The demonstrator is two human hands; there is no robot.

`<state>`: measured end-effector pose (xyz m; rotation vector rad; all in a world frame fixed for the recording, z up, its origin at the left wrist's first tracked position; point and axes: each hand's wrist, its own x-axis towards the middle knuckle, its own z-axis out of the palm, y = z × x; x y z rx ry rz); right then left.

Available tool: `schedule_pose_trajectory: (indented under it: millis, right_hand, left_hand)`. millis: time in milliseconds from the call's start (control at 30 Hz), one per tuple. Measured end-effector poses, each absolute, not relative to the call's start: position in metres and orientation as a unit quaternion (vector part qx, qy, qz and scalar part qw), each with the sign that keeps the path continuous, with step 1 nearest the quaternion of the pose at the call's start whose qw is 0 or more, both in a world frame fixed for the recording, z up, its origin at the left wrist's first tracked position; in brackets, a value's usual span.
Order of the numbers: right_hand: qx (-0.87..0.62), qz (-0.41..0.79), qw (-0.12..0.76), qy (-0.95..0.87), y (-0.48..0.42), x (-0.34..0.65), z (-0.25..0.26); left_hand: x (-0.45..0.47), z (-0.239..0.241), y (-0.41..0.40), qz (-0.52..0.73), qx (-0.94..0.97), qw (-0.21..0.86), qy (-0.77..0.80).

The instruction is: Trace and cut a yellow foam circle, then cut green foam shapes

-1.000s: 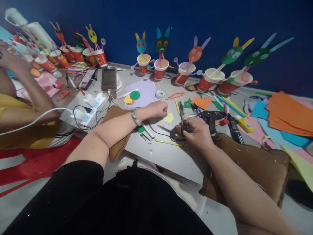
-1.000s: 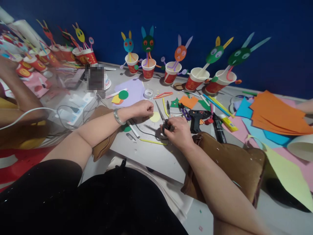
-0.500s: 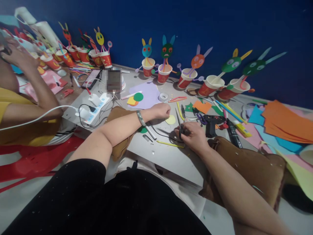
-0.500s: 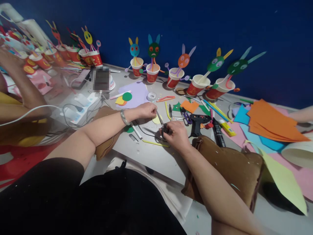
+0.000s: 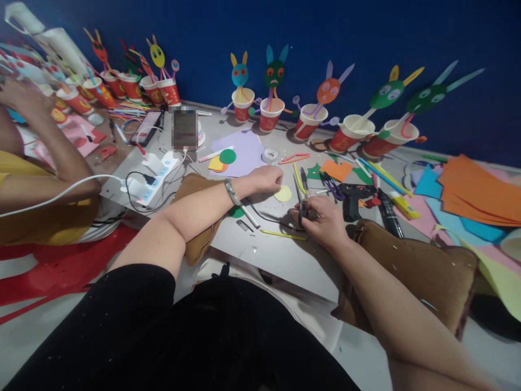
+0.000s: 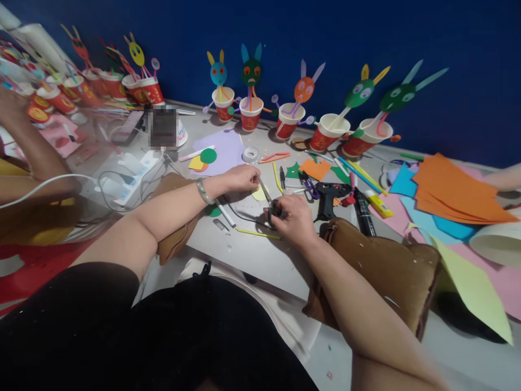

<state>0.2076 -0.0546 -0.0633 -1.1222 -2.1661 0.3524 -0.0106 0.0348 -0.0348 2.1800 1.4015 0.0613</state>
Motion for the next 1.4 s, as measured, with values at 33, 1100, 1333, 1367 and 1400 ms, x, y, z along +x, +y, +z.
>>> schedule_pose_trajectory:
  millis: [33,1100,1333,1367,1400]
  right_hand:
    - [-0.433,0.133,0.340,-0.824,-0.055,0.208,-0.063]
    - [-0.523,0.184,0.528,-0.643,-0.046,0.218,-0.057]
    - [-0.513,0.194,0.564,-0.617,-0.043,0.220,-0.062]
    - [-0.510,0.191,0.569,-0.616,-0.043,0.221,-0.062]
    - [-0.509,0.187,0.574,-0.614,-0.043,0.221,-0.062]
  left_hand:
    - [-0.011,-0.036,0.035,0.022,0.810,0.268,0.521]
    - [-0.127,0.036,0.072,0.713,0.313,0.477,0.407]
    - [-0.180,0.016,0.090,0.682,0.343,0.388,0.516]
    - [-0.176,0.014,0.091,0.682,0.335,0.380,0.528]
    - [-0.169,0.014,0.090,0.680,0.337,0.379,0.530]
